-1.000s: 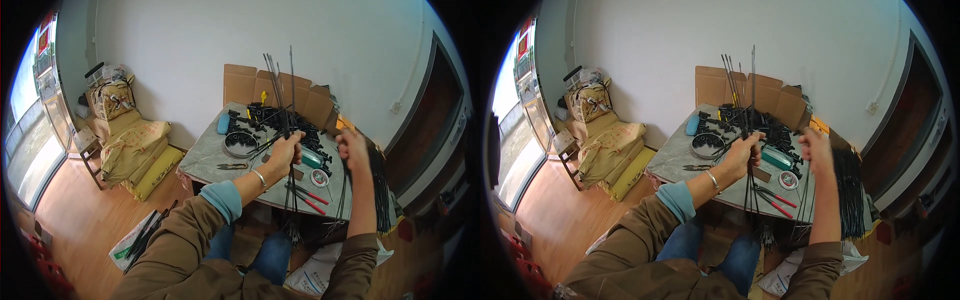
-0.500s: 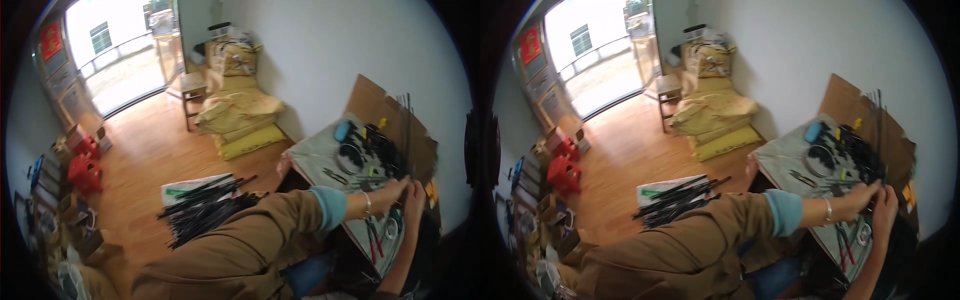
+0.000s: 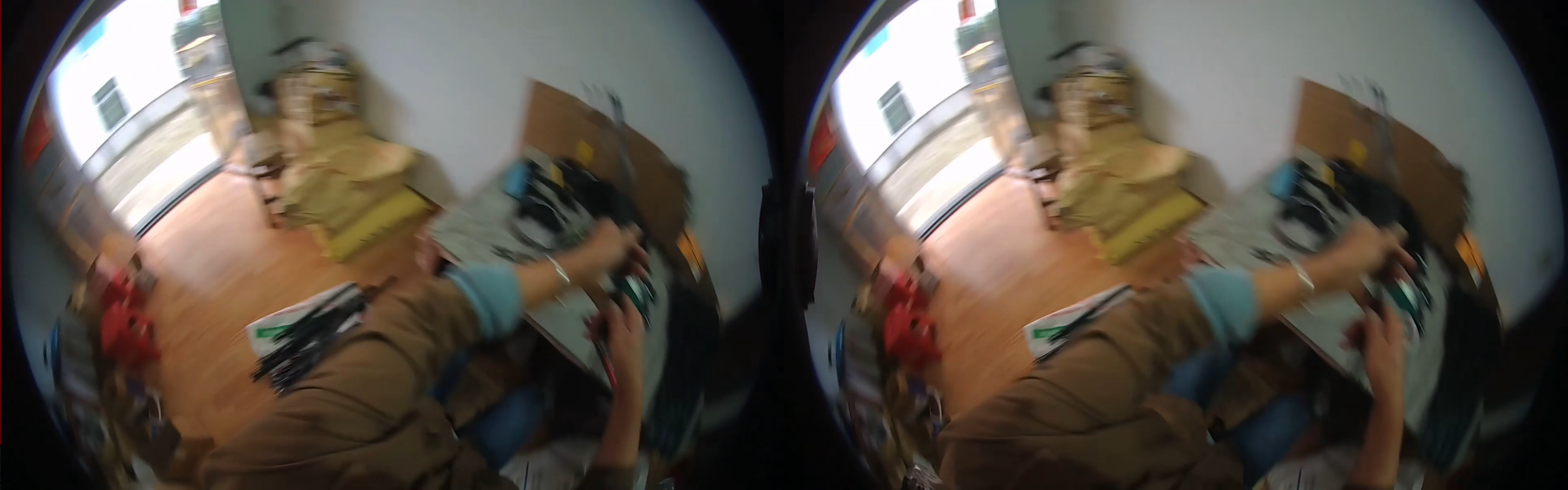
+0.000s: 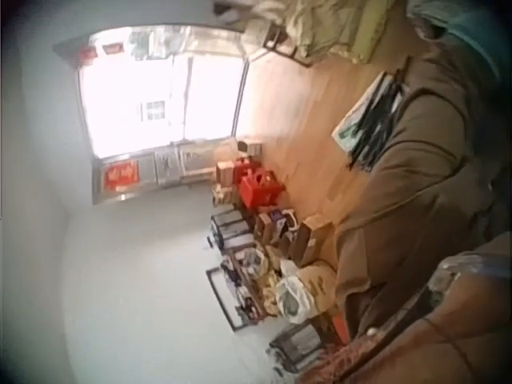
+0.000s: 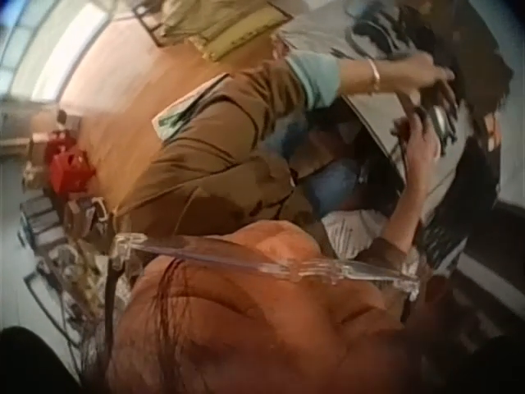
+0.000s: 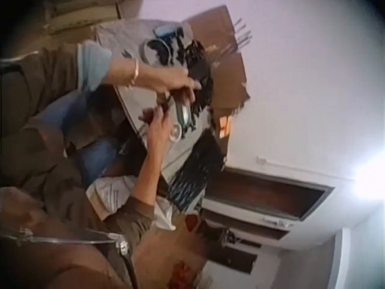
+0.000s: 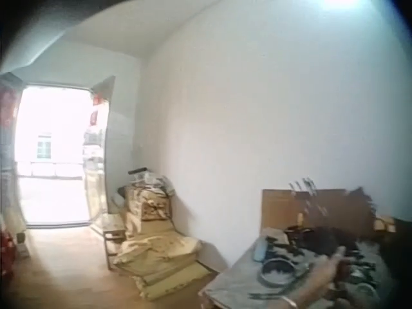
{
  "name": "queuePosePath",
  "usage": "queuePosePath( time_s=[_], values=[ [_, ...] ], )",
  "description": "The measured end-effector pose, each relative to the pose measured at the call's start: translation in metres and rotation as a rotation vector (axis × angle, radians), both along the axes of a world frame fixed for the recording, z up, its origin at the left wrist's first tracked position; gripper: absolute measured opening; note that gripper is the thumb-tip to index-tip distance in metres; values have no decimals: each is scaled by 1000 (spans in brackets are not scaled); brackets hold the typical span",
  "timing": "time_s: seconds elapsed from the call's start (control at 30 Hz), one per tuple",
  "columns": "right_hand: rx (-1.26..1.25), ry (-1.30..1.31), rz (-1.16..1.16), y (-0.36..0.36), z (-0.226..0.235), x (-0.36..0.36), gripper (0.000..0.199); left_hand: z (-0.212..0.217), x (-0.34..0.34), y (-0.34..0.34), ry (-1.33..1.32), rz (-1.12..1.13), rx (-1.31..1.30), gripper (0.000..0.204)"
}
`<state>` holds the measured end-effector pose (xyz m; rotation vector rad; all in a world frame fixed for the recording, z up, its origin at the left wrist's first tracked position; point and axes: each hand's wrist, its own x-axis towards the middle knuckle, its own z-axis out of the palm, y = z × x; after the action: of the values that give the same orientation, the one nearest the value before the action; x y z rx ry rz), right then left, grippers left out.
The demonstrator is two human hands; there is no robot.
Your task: Assembling bundles of black wires by inserting them into sleeves, securing them with tape, and trimming with tools.
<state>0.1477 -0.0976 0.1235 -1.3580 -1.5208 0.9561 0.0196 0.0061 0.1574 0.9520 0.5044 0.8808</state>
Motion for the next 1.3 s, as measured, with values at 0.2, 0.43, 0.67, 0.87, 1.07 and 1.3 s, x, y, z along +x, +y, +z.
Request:
queuePosePath(
  time_s=[0.2,0.43,0.67,0.87,1.07,1.3],
  values=[
    [-196,22,370,13,6,8,24,9,-62,26,-49,-76,75,34],
    [347,-826,-129,85,-91,71,31,8,-74,9,68,-282,107,36],
    [435,-1149,-270,117,-129,75,32,2,-88,4,97,-366,101,38],
    [640,-917,-444,106,-110,73,27,-1,-80,19,73,-374,127,34],
    [495,-1022,-191,32,-117,65,35,1,-55,36,45,-420,149,32],
    [669,-787,-373,38,-87,86,43,5,-19,45,68,-464,136,33]
  ],
)
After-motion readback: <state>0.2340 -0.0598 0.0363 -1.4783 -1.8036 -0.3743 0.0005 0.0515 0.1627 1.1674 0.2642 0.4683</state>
